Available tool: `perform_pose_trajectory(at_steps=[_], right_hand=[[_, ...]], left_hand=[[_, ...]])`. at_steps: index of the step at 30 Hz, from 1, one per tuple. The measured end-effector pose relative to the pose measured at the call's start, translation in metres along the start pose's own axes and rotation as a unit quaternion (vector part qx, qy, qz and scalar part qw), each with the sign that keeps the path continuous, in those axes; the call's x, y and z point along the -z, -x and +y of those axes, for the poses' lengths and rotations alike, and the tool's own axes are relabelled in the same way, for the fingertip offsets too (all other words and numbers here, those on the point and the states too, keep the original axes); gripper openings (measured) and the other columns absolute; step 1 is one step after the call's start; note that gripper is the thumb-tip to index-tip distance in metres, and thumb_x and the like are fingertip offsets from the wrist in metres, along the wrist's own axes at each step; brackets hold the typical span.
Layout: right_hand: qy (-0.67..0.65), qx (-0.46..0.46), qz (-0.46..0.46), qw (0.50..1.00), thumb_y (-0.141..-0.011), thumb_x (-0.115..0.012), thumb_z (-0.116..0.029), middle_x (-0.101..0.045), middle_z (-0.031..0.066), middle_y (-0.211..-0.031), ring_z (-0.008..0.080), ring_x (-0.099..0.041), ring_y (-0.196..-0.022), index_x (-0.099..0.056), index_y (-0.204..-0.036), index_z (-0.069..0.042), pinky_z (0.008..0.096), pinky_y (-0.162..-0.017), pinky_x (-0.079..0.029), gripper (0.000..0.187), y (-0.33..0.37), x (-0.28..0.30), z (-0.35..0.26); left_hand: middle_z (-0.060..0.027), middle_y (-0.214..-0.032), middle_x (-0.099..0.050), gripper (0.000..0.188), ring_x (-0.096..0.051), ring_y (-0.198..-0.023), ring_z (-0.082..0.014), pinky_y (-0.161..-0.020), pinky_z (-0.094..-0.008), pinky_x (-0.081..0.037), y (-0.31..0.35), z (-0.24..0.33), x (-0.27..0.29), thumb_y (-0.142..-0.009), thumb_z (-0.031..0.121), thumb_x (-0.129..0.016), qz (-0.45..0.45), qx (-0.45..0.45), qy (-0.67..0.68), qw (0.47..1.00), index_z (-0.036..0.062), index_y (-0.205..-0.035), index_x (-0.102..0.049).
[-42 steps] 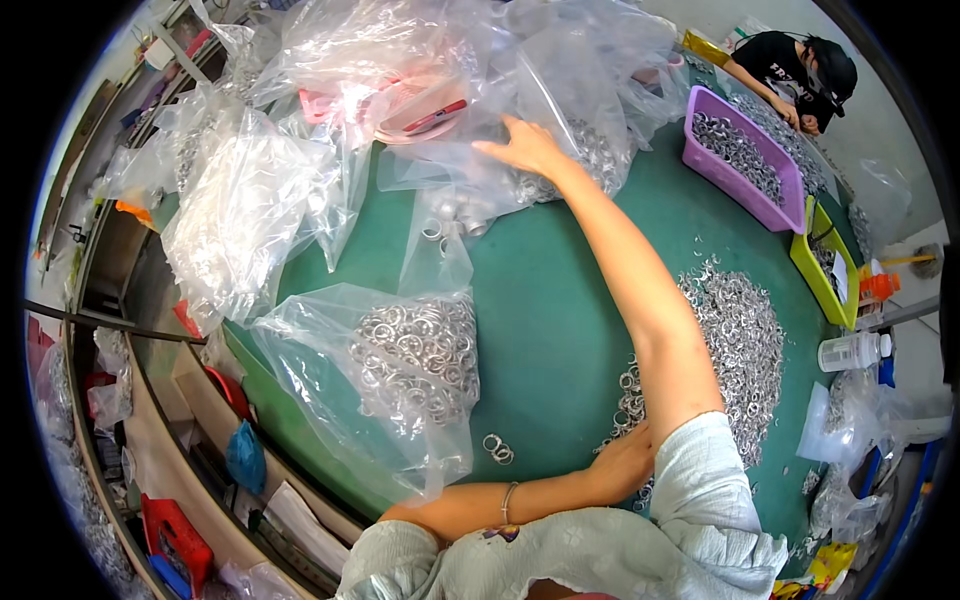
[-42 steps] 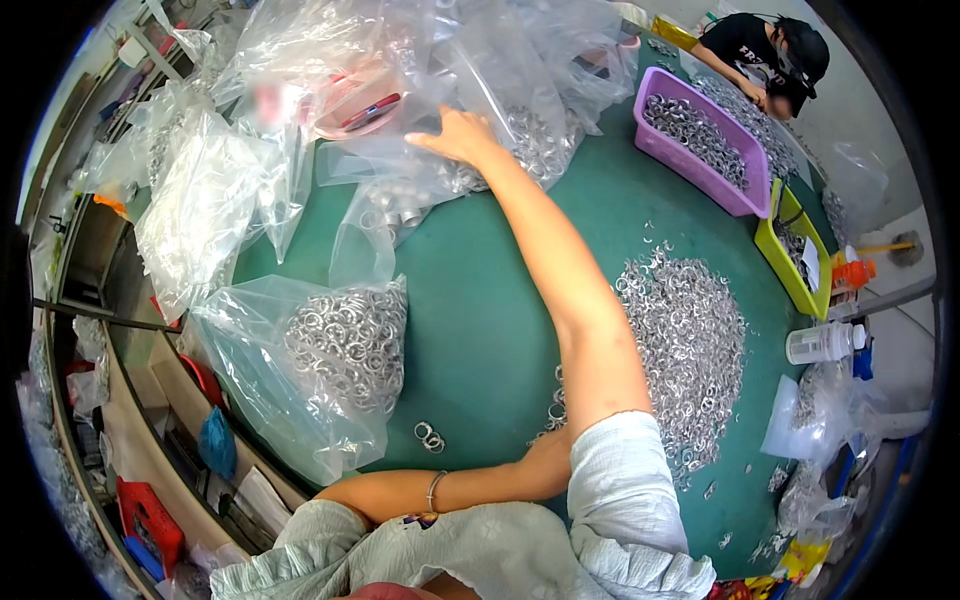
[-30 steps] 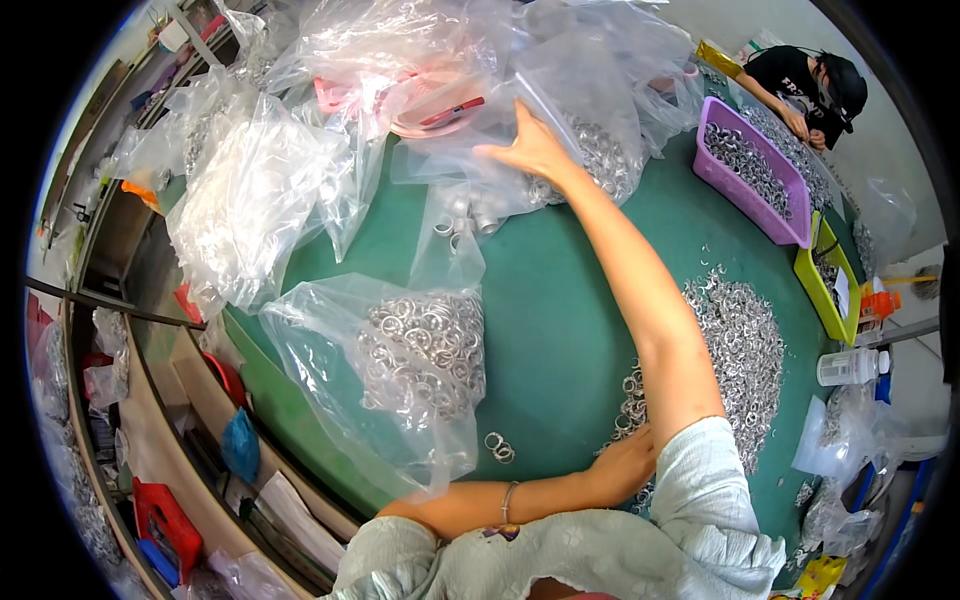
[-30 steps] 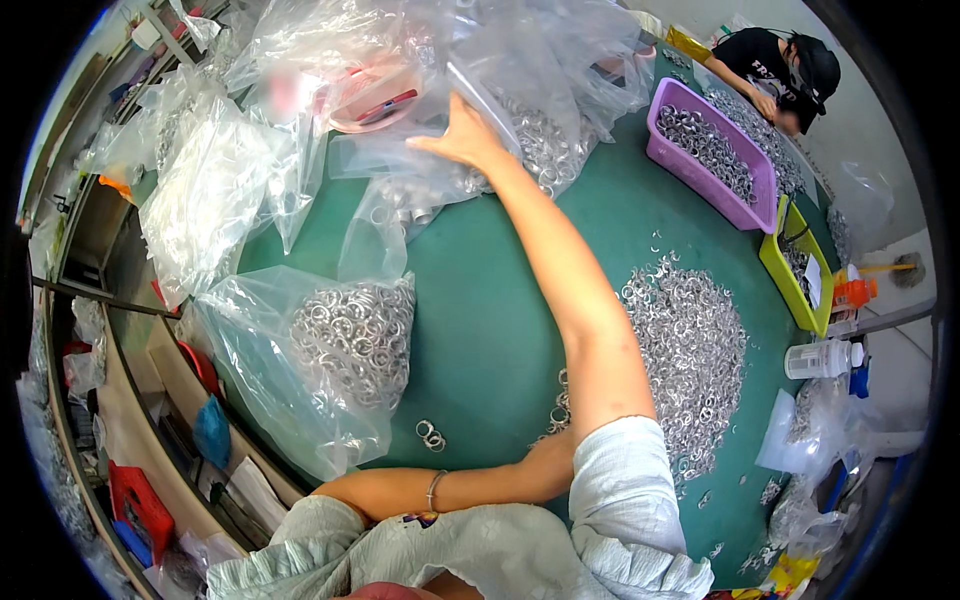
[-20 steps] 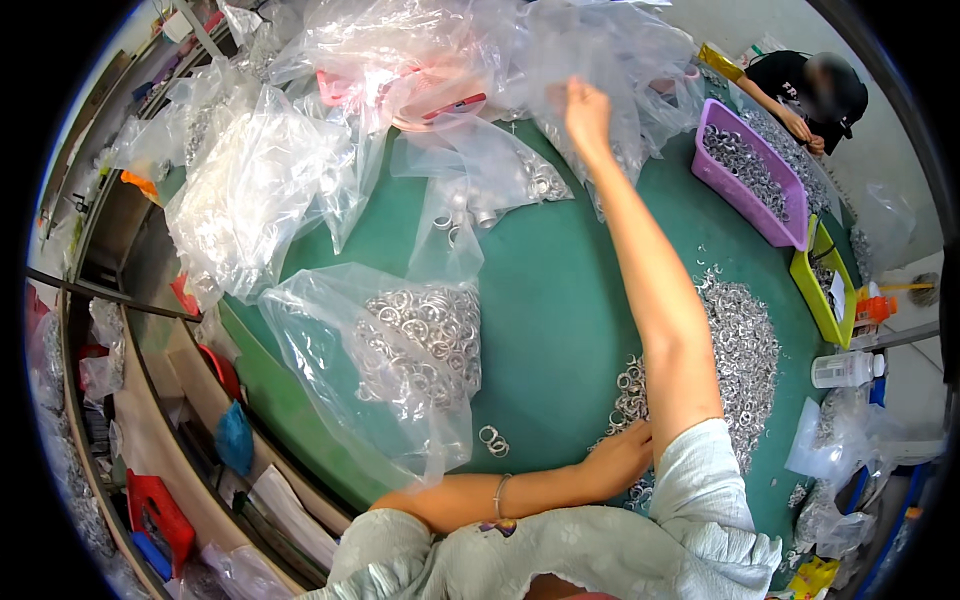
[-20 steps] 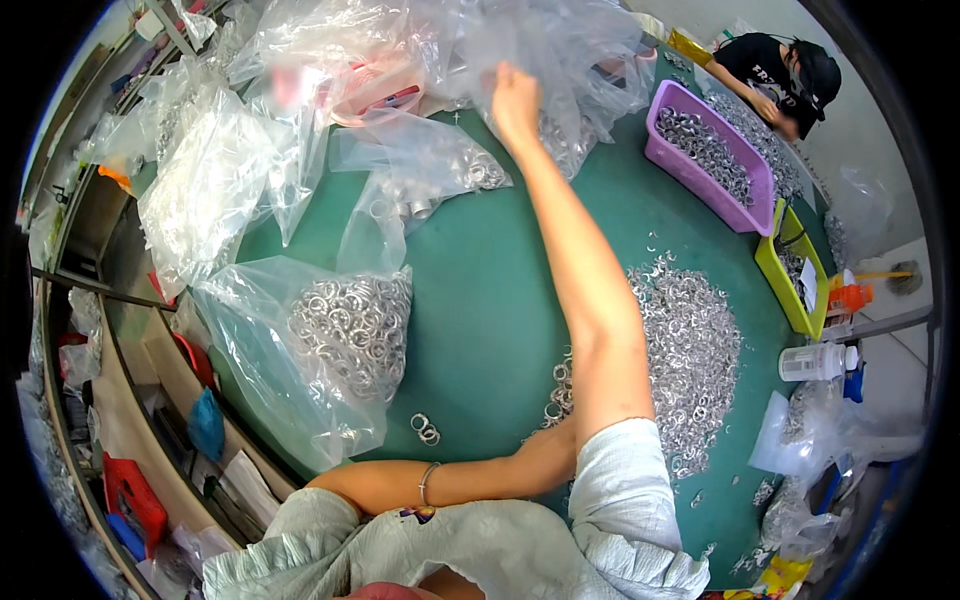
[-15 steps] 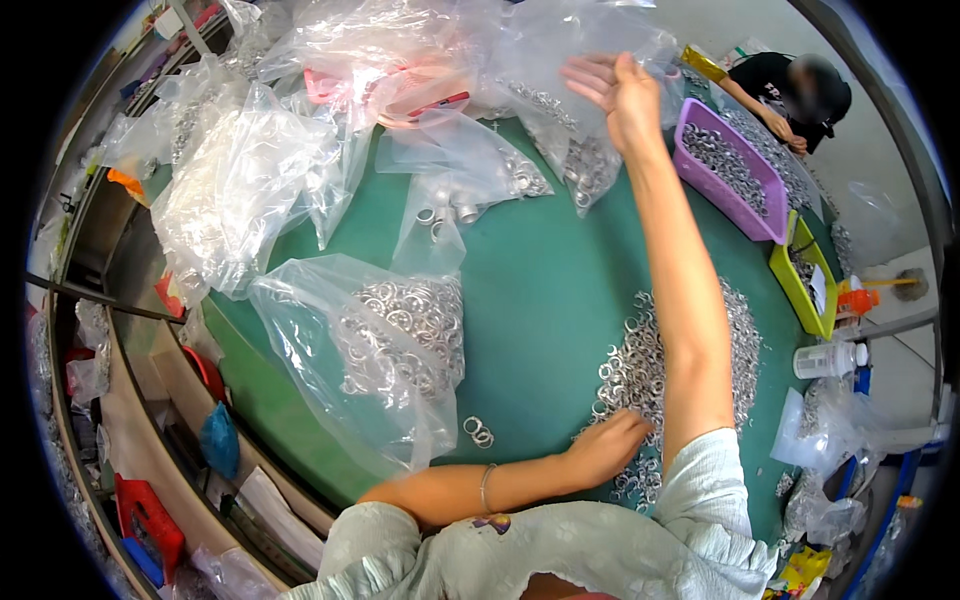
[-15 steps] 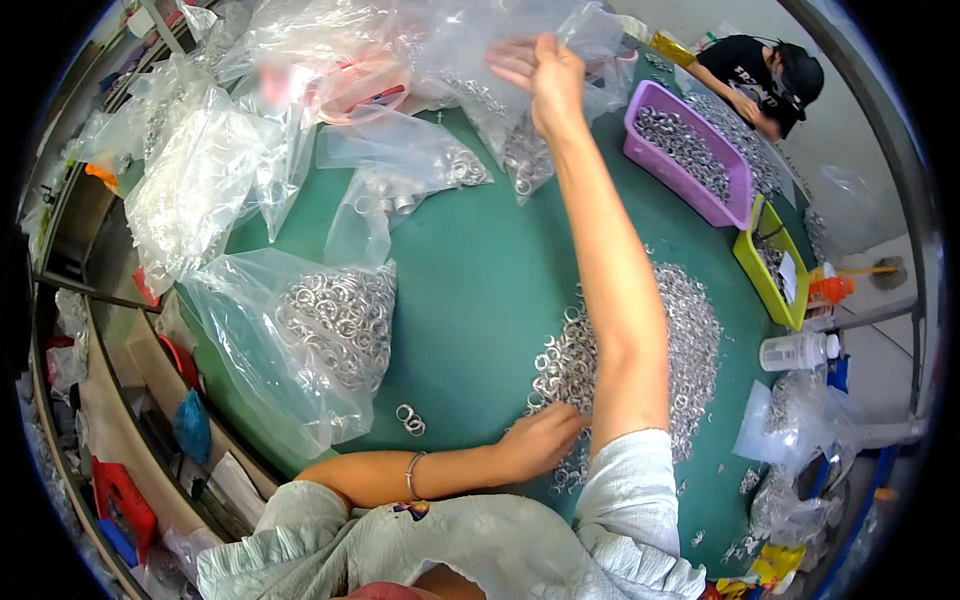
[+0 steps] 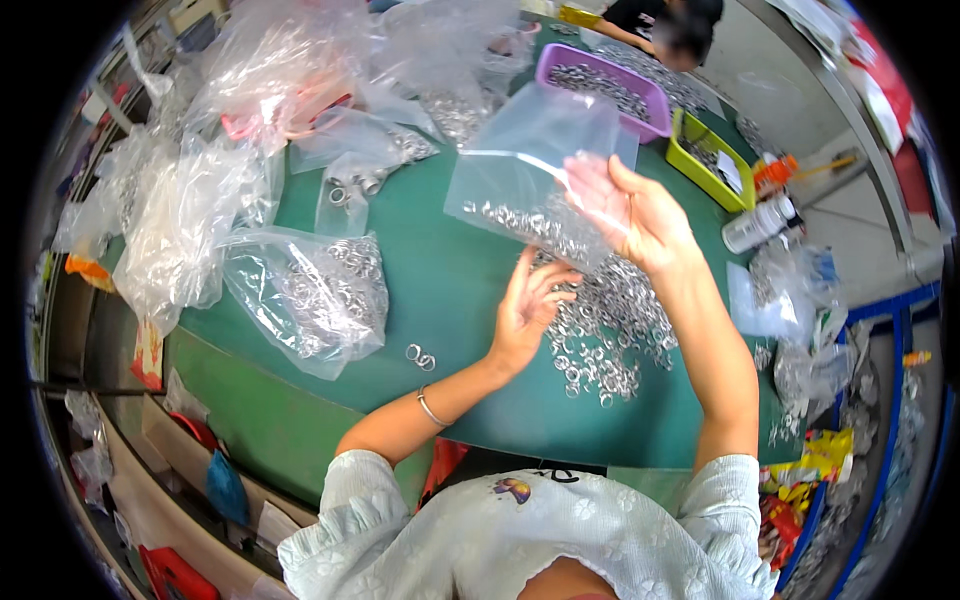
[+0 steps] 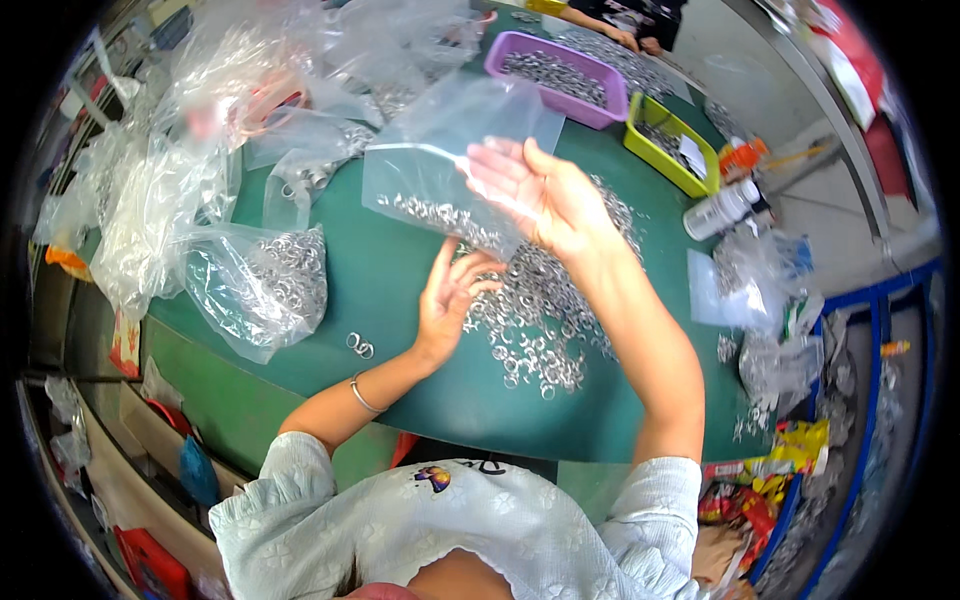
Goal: The person sorts small crescent-shaped metal parts on a green workbench by hand, picking them up from a pile and moving them into a plastic bag or smaller groups.
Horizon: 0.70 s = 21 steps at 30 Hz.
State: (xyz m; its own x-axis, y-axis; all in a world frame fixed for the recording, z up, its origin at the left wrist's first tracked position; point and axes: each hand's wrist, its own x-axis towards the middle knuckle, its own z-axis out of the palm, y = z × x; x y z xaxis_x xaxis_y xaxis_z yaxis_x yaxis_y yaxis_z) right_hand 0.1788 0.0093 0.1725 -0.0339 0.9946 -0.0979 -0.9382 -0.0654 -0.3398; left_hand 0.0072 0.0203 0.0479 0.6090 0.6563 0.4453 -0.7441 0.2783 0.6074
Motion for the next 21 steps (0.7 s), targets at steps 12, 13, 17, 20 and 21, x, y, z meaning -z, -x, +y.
perform_pose_trajectory(at_steps=[12,13,17,20,21], right_hand=[[0.005,0.16,0.052,0.986,-0.102,-0.032,-0.025,-0.046,0.0271,-0.131,0.0367,-0.049,-0.121,-0.037,-0.126,0.005,0.0457,-0.101,-0.044,0.039,0.156,0.015,0.037],[0.019,0.176,0.052,0.983,-0.102,-0.032,-0.025,-0.046,0.0272,-0.13,0.0368,-0.049,-0.12,-0.037,-0.127,0.005,0.0458,-0.1,-0.045,0.039,0.162,0.014,0.041],[0.146,0.254,0.214,0.932,-0.102,-0.032,-0.027,-0.047,0.0284,-0.127,0.0382,-0.051,-0.117,-0.037,-0.128,0.005,0.0464,-0.098,-0.045,0.041,0.176,-0.006,0.062],[0.149,0.274,0.197,0.93,-0.103,-0.031,-0.028,-0.049,0.0289,-0.125,0.0391,-0.052,-0.115,-0.038,-0.128,0.005,0.0476,-0.098,-0.045,0.042,0.19,0.004,0.067],[0.146,0.28,0.195,0.929,-0.103,-0.031,-0.028,-0.049,0.0289,-0.124,0.0392,-0.052,-0.115,-0.038,-0.128,0.005,0.0479,-0.098,-0.045,0.042,0.195,0.009,0.069]], left_hand=[[-0.0124,-0.086,-0.068,0.014,-0.066,-0.076,-0.0156,-0.072,-0.0256,-0.053,0.047,0.051,-0.088,-0.089,0.008,-0.064,0.062,0.207,-0.062,0.974,-0.0018,-0.084,-0.055],[-0.0124,-0.086,-0.068,0.014,-0.066,-0.077,-0.0153,-0.071,-0.0252,-0.052,0.053,0.05,-0.09,-0.089,0.008,-0.064,0.065,0.207,-0.072,0.974,-0.0026,-0.085,-0.056],[-0.0127,-0.088,-0.068,0.015,-0.065,-0.077,-0.014,-0.07,-0.0238,-0.053,0.068,0.051,-0.099,-0.089,0.007,-0.064,0.076,0.215,-0.11,0.967,-0.0062,-0.094,-0.058],[-0.0137,-0.09,-0.068,0.021,-0.065,-0.078,-0.0138,-0.07,-0.0237,-0.053,0.078,0.045,-0.104,-0.089,0.005,-0.063,0.086,0.223,-0.123,0.963,-0.0091,-0.103,-0.058],[-0.0141,-0.091,-0.068,0.024,-0.065,-0.078,-0.0138,-0.07,-0.0239,-0.054,0.082,0.042,-0.104,-0.089,0.005,-0.063,0.089,0.226,-0.125,0.962,-0.0101,-0.107,-0.057]])
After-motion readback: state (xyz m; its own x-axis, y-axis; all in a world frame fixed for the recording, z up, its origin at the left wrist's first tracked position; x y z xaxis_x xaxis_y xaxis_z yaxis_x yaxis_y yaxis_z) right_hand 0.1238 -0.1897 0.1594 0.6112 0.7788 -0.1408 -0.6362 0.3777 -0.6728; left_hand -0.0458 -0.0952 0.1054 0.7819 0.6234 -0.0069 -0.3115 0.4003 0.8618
